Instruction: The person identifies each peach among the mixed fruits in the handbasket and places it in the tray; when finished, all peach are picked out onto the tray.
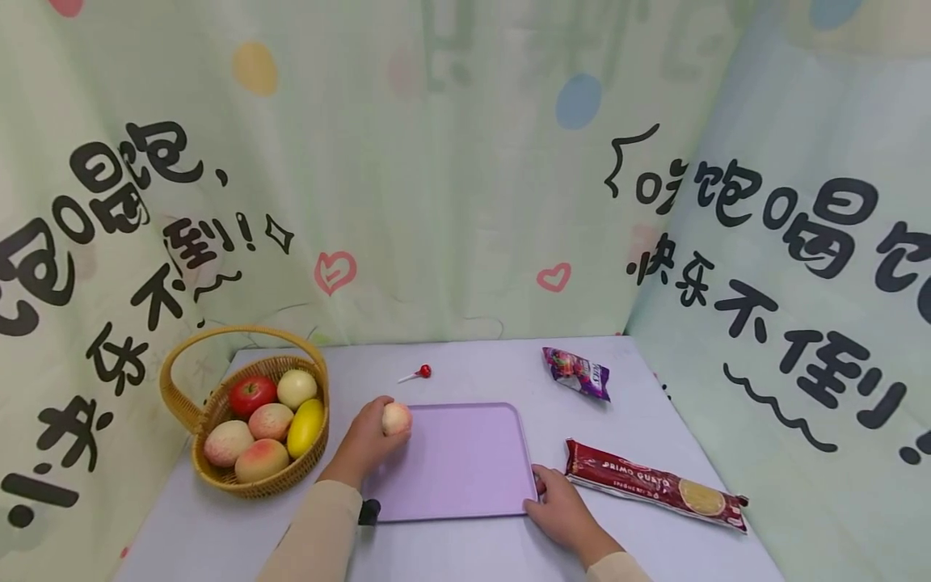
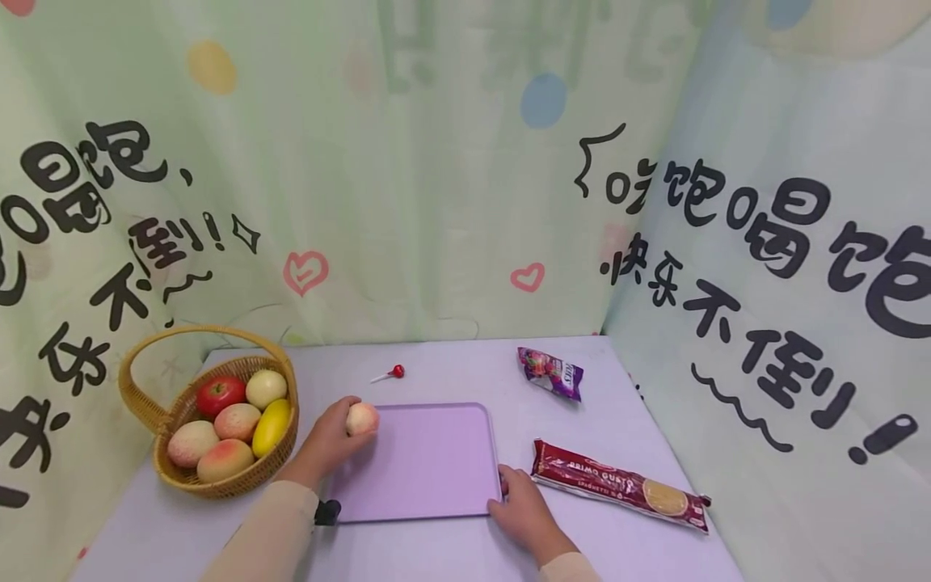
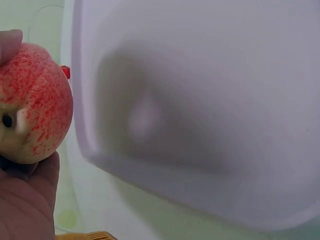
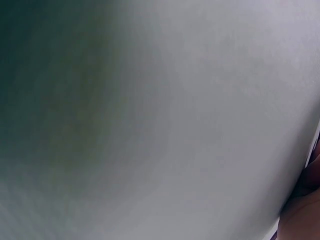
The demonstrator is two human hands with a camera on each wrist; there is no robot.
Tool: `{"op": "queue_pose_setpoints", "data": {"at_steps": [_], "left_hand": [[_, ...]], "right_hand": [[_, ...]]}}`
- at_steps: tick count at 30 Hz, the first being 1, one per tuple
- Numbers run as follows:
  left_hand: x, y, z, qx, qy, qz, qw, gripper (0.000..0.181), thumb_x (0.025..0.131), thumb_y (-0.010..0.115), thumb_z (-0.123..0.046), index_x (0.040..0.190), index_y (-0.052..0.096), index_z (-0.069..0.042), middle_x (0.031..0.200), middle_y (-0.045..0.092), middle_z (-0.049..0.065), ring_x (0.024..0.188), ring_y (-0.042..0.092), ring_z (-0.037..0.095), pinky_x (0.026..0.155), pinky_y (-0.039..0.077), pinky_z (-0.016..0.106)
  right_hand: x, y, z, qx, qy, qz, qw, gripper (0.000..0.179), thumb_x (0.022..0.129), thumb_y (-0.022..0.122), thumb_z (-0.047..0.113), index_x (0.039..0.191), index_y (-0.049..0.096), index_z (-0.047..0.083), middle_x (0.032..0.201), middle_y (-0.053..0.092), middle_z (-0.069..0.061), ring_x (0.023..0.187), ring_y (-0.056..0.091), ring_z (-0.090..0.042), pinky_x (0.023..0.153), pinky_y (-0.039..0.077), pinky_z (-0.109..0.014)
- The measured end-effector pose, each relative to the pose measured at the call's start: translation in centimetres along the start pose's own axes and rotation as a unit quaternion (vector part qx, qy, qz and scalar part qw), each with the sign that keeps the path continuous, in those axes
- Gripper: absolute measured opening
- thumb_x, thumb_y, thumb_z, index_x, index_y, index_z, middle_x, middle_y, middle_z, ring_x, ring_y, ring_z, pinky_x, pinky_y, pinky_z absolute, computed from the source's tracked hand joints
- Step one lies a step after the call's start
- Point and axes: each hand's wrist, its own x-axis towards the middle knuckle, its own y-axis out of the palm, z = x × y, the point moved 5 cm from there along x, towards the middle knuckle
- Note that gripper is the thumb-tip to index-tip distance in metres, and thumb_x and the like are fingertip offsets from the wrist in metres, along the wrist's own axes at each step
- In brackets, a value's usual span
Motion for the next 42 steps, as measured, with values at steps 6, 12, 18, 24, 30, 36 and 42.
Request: {"op": "queue_pose_setpoints", "data": {"at_steps": [6,12,18,24,30,36,42], "left_hand": [[0.4,0.5,0.6,0.012,0.01,0.005,0.9999,0.068,0.088,0.081,-0.022,0.144,0.05,-0.001,0.144,0.053,0.023,0.12,0.056,0.036,0.106,0.049,0.055],[0.5,0.9,1.2,0.03,0.012,0.009,0.9994,0.067,0.088,0.081,-0.023,0.143,0.05,0.0,0.143,0.054,0.023,0.118,0.058,0.036,0.105,0.05,0.055],[0.1,1.0,1.6,0.037,0.001,0.01,0.9993,0.066,0.088,0.081,-0.024,0.142,0.051,-0.002,0.138,0.057,0.021,0.113,0.059,0.033,0.104,0.051,0.054],[0.2,1.1,1.6,0.037,-0.003,0.014,0.9992,0.067,0.088,0.081,-0.024,0.143,0.05,-0.003,0.14,0.057,0.019,0.115,0.058,0.032,0.106,0.05,0.054],[0.2,1.0,1.6,0.033,-0.002,0.019,0.9993,0.069,0.084,0.085,-0.022,0.141,0.052,-0.003,0.136,0.059,0.018,0.111,0.059,0.031,0.104,0.051,0.053],[-0.2,0.7,1.7,0.038,-0.011,0.022,0.999,0.076,0.082,0.087,-0.025,0.145,0.05,-0.002,0.139,0.057,0.019,0.115,0.058,0.032,0.105,0.049,0.054],[-0.5,0.5,1.7,0.032,-0.011,0.02,0.9992,0.082,0.08,0.088,-0.035,0.146,0.051,-0.003,0.141,0.057,0.019,0.122,0.057,0.033,0.108,0.047,0.054]], "right_hand": [[-0.1,0.0,0.0,-0.001,0.004,0.003,1.0,0.067,0.086,0.079,0.016,0.142,0.052,-0.008,0.097,0.059,-0.003,0.084,0.053,-0.016,0.074,0.049,-0.032],[-0.1,-0.1,0.1,0.0,0.004,0.0,1.0,0.066,0.086,0.078,0.015,0.141,0.052,-0.008,0.095,0.058,-0.003,0.083,0.052,-0.016,0.072,0.047,-0.03],[-0.1,0.1,0.1,0.003,0.001,0.004,1.0,0.066,0.086,0.078,0.015,0.142,0.052,-0.008,0.095,0.058,-0.003,0.084,0.051,-0.016,0.071,0.047,-0.029],[-0.1,0.0,0.1,-0.001,0.002,0.004,1.0,0.066,0.087,0.078,0.017,0.142,0.052,-0.007,0.095,0.058,-0.003,0.084,0.051,-0.015,0.07,0.047,-0.028],[-0.1,-0.1,0.3,-0.004,0.004,0.006,1.0,0.066,0.086,0.078,0.016,0.142,0.051,-0.008,0.096,0.059,-0.003,0.084,0.052,-0.016,0.073,0.049,-0.031],[-0.1,0.1,0.2,-0.002,0.005,0.006,1.0,0.066,0.086,0.078,0.017,0.142,0.052,-0.008,0.097,0.06,-0.003,0.085,0.053,-0.015,0.074,0.05,-0.032],[0.2,0.0,0.1,-0.002,0.0,0.002,1.0,0.067,0.086,0.078,0.017,0.142,0.052,-0.008,0.099,0.06,-0.004,0.085,0.053,-0.015,0.074,0.05,-0.032]]}}
